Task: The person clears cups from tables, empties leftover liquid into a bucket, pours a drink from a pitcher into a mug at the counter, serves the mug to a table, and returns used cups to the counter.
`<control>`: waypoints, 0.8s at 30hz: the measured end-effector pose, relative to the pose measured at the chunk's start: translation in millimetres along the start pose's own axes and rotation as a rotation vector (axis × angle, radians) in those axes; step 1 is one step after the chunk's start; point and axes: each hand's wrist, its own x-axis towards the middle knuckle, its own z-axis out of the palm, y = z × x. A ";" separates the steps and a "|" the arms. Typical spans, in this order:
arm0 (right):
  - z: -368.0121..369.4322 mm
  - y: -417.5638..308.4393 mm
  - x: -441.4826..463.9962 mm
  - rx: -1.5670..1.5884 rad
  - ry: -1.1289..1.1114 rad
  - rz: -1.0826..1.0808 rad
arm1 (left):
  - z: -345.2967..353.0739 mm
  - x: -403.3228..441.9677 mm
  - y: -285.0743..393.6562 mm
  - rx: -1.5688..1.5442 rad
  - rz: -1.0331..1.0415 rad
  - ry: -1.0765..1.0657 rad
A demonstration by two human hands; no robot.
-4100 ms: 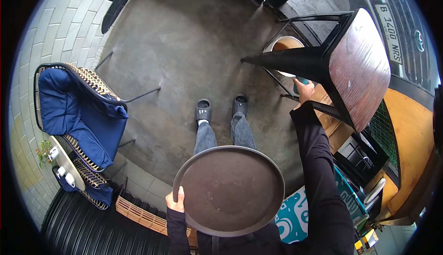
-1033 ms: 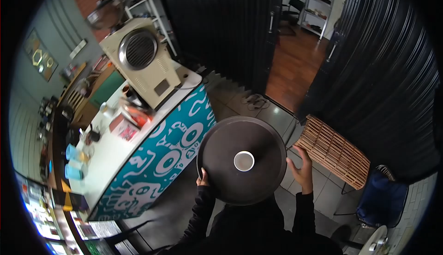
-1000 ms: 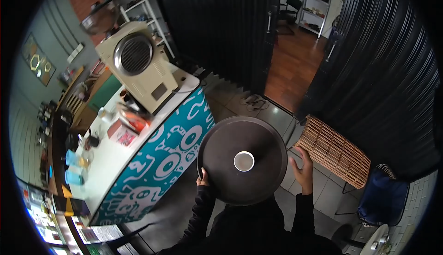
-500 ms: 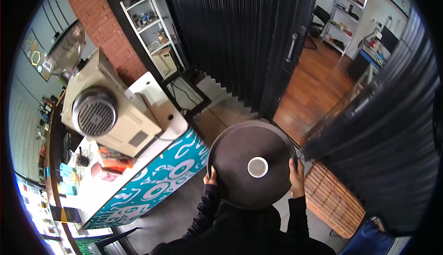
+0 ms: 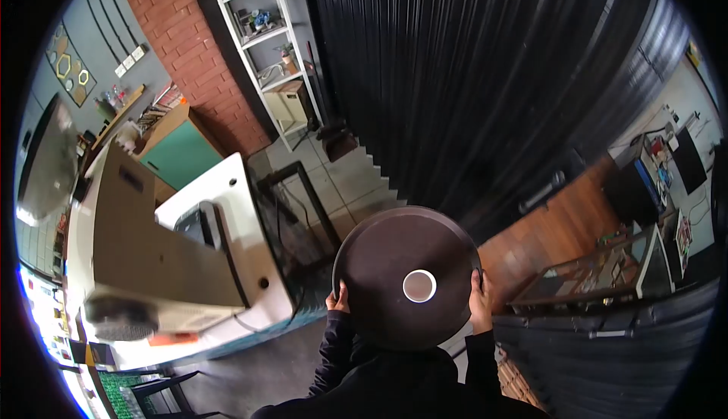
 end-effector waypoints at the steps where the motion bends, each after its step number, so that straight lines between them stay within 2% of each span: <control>1: 4.7 -15.3 22.4 -0.024 -0.032 -0.006 | 8.9 35.0 -23.5 0.271 0.286 -0.027; 4: 32.0 -35.0 92.7 0.065 0.068 -0.064 | 42.7 92.2 5.6 0.431 0.068 -0.127; 5: 41.4 -68.9 107.1 -0.037 0.128 -0.054 | 59.8 108.3 21.7 0.410 0.202 -0.118; 8: 68.0 -86.6 167.5 -0.096 0.160 -0.082 | 107.6 134.2 84.6 0.581 0.582 0.041; 9: 69.6 -86.9 193.7 0.042 -0.068 -0.081 | 118.2 147.5 98.7 0.299 0.319 0.041; 10: 80.2 -77.6 218.2 0.033 -0.093 -0.090 | 125.6 158.4 108.9 0.013 0.061 0.043; 12: 112.8 -54.5 266.7 0.081 -0.013 -0.065 | 137.5 178.9 124.6 -0.018 -0.010 0.117; 13: 128.3 -67.0 284.5 0.077 -0.050 -0.073 | 141.4 191.5 130.5 -0.043 -0.079 0.160; 18: 205.2 -158.6 351.6 -0.096 -0.249 -0.004 | 150.4 254.4 121.1 -0.038 -0.045 0.360; 19: 236.6 -154.2 365.6 -0.156 -0.053 -0.061 | 150.2 268.0 122.4 -0.008 -0.105 0.392; 20: 249.8 -157.7 386.8 -0.192 -0.136 -0.052 | 154.2 283.4 126.3 -0.024 -0.071 0.426; 22: 275.2 -196.3 426.0 -0.196 -0.437 -0.015 | 159.2 318.6 132.8 0.012 -0.063 0.501; 24: 311.3 -197.4 465.3 -0.133 -0.492 -0.113 | 171.5 349.3 140.0 -0.026 -0.043 0.565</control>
